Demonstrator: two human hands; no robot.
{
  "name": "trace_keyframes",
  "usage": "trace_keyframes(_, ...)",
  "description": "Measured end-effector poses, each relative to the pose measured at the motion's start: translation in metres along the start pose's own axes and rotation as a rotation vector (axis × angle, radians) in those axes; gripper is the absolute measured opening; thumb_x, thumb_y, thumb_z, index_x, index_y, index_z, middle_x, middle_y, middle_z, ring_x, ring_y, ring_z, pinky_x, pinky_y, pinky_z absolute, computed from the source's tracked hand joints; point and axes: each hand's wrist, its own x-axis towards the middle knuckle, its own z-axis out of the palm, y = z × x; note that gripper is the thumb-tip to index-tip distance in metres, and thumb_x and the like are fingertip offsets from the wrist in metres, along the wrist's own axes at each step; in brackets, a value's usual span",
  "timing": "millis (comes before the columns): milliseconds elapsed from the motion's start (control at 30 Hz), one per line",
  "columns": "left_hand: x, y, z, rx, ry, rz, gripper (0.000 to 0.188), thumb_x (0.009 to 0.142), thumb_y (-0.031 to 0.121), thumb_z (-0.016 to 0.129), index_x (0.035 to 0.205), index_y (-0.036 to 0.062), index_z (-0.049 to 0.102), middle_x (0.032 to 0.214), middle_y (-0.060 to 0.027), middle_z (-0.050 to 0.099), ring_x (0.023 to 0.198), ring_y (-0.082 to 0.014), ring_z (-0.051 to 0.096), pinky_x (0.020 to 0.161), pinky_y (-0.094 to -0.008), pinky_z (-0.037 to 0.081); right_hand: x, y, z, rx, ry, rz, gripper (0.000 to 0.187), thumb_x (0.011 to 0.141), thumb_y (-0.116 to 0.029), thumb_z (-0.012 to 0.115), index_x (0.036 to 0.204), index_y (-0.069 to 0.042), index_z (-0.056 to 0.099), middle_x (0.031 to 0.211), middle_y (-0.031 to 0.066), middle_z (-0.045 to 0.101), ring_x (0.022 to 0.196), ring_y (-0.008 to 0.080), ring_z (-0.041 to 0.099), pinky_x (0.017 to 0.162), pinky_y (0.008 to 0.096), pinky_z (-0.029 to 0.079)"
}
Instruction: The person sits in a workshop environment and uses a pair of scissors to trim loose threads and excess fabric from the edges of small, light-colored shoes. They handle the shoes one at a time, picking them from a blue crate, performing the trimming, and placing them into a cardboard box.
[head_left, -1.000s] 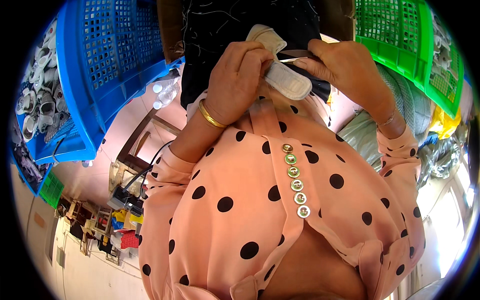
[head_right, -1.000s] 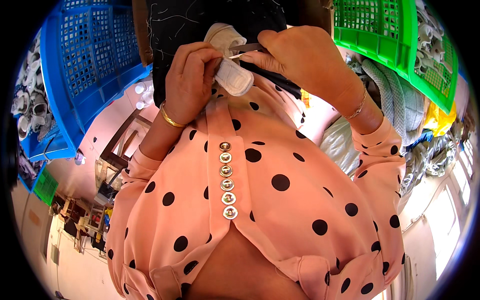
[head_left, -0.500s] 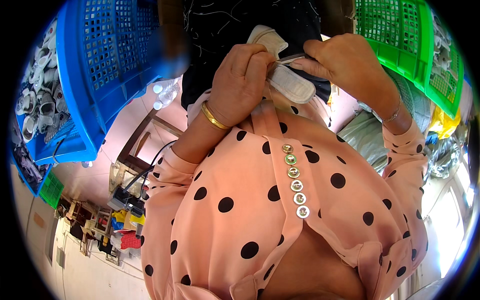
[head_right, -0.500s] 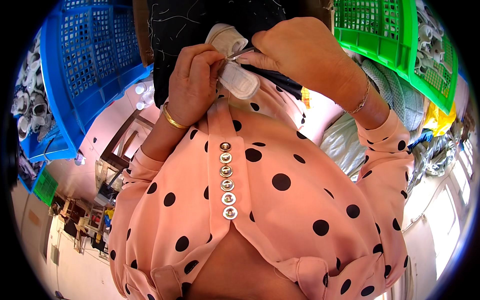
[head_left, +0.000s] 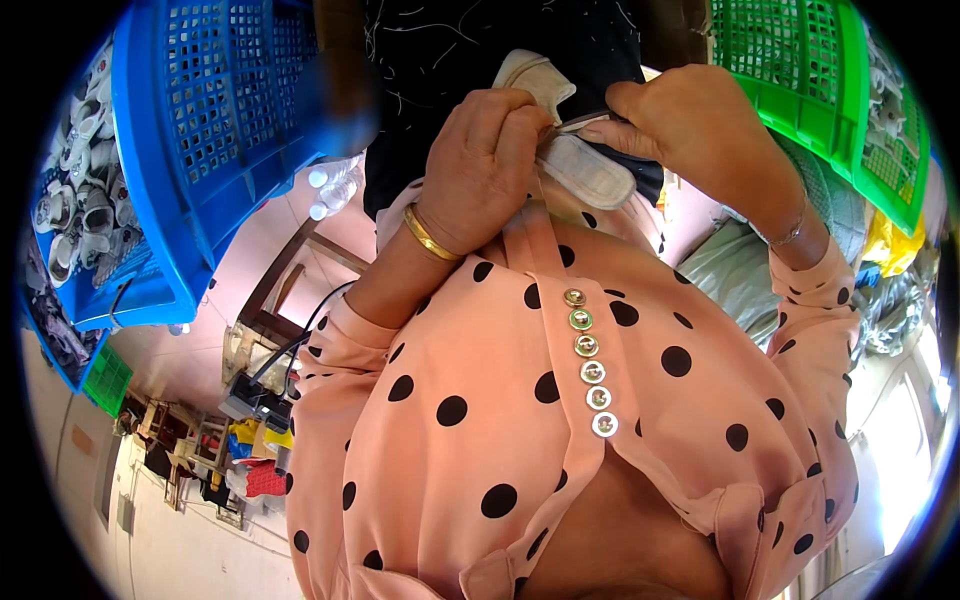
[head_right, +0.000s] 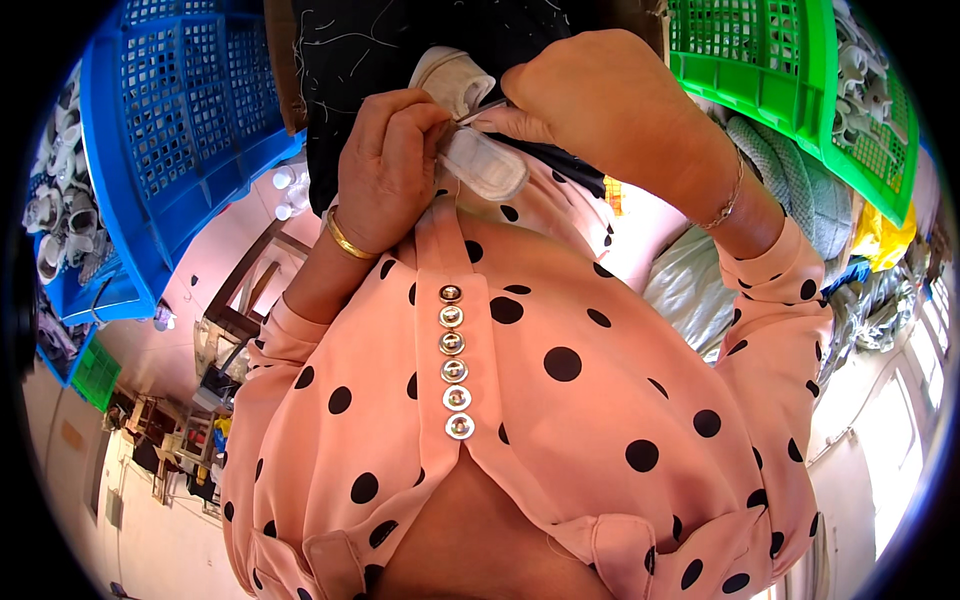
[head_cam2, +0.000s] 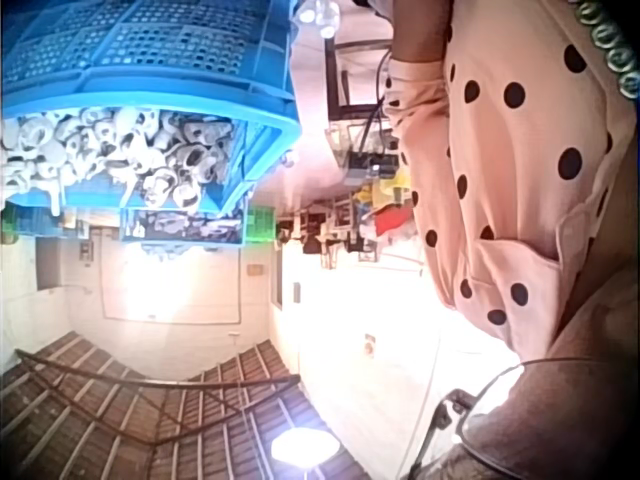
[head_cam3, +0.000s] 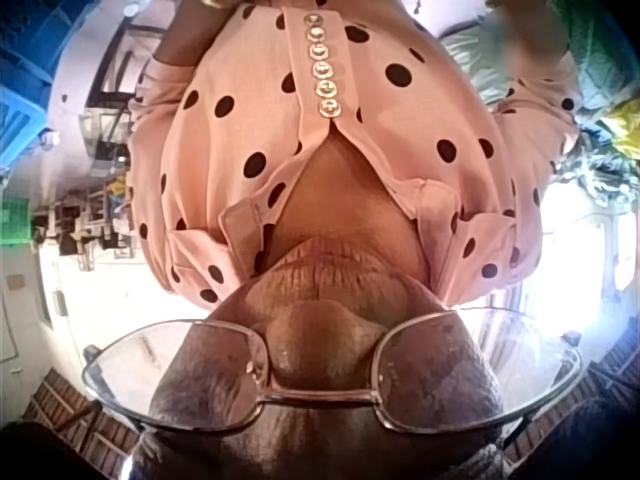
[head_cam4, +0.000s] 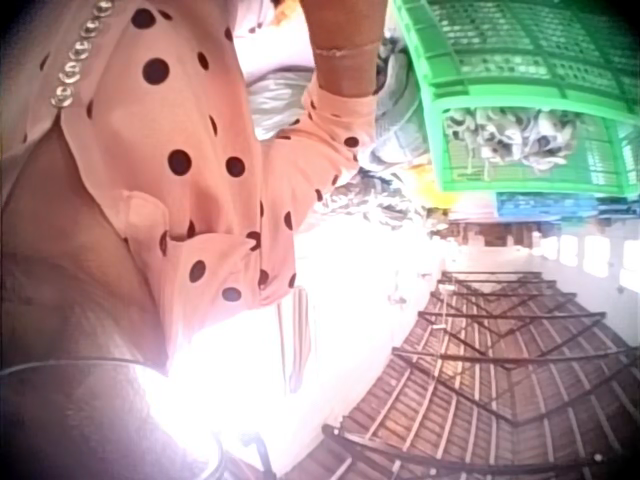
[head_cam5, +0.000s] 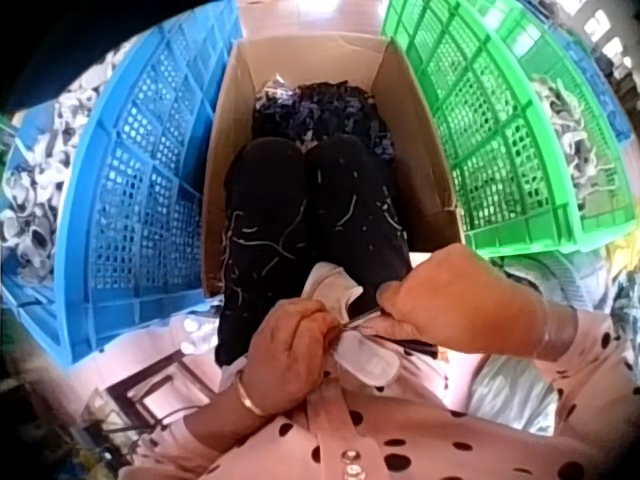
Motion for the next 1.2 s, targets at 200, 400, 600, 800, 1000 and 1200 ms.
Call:
trace_keyframes(200,-0.002,-0.003,0.0,-0.059,0.054,-0.118,0.019,0.085,-0.004,0.064,0.1,0.0027,0.054,0.098,-0.0119,0.06,0.083,-0.0284,0.062,0.069,-0.0331,0.052,-0.008,0.005,0.006,0.409,0.065,0.164,0.045,0.092,-0.043,0.057,0.074,-0.002,0.064,0.058,0.0125,0.056,0.053,0.0282,0.054,0.051,0.0345,0.043)
trace_keyframes(400,0.001,-0.004,-0.002,-0.2,0.034,-0.269,0.009,0.094,0.0,0.056,0.102,0.0027,0.053,0.099,-0.0121,0.062,0.084,-0.0238,0.065,0.071,-0.0296,0.052,-0.032,-0.017,0.032,1.179,-0.148,0.444,0.042,0.085,-0.035,0.068,0.099,0.004,0.062,0.076,0.0024,0.056,0.072,0.0055,0.048,0.065,0.0227,0.042)
trace_keyframes(600,0.018,-0.034,-0.028,0.325,0.253,-0.183,0.037,0.089,0.002,0.059,0.125,0.0058,0.052,0.105,-0.0096,0.064,0.101,-0.0258,0.059,0.086,-0.0374,0.047,-0.039,-0.03,0.04,1.405,-0.058,0.502,0.029,0.085,-0.014,0.06,0.109,0.002,0.059,0.092,-0.0004,0.057,0.082,0.004,0.051,0.071,0.02,0.042)
trace_keyframes(800,0.023,-0.012,-0.036,-0.215,-0.135,-0.041,0.028,0.075,0.014,0.076,0.103,0.0121,0.072,0.109,-0.0058,0.068,0.106,-0.0277,0.06,0.097,-0.038,0.045,-0.029,-0.03,0.028,1.424,-0.029,0.454,0.025,0.086,-0.012,0.06,0.105,0.005,0.06,0.084,-0.0028,0.054,0.078,0.0027,0.048,0.071,0.0196,0.043)
trace_keyframes(1000,0.042,-0.016,-0.032,-0.038,0.051,0.249,0.016,0.078,0.007,0.071,0.093,0.0049,0.068,0.096,-0.0076,0.069,0.091,-0.0271,0.065,0.09,-0.0391,0.05,-0.013,-0.024,0.005,1.475,0.032,0.413,0.016,0.09,-0.012,0.055,0.096,0.0,0.064,0.07,-0.0062,0.048,0.061,0.0005,0.039,0.054,0.0181,0.034)
trace_keyframes(1200,0.048,0.001,-0.044,-0.629,0.149,-0.194,0.013,0.09,-0.003,0.056,0.103,0.0026,0.055,0.101,-0.0106,0.068,0.092,-0.0249,0.066,0.081,-0.03,0.052,0.005,-0.009,-0.021,1.367,0.148,0.313,0.013,0.092,-0.015,0.057,0.091,-0.003,0.063,0.064,-0.0084,0.042,0.057,-0.0011,0.033,0.049,0.0177,0.025)
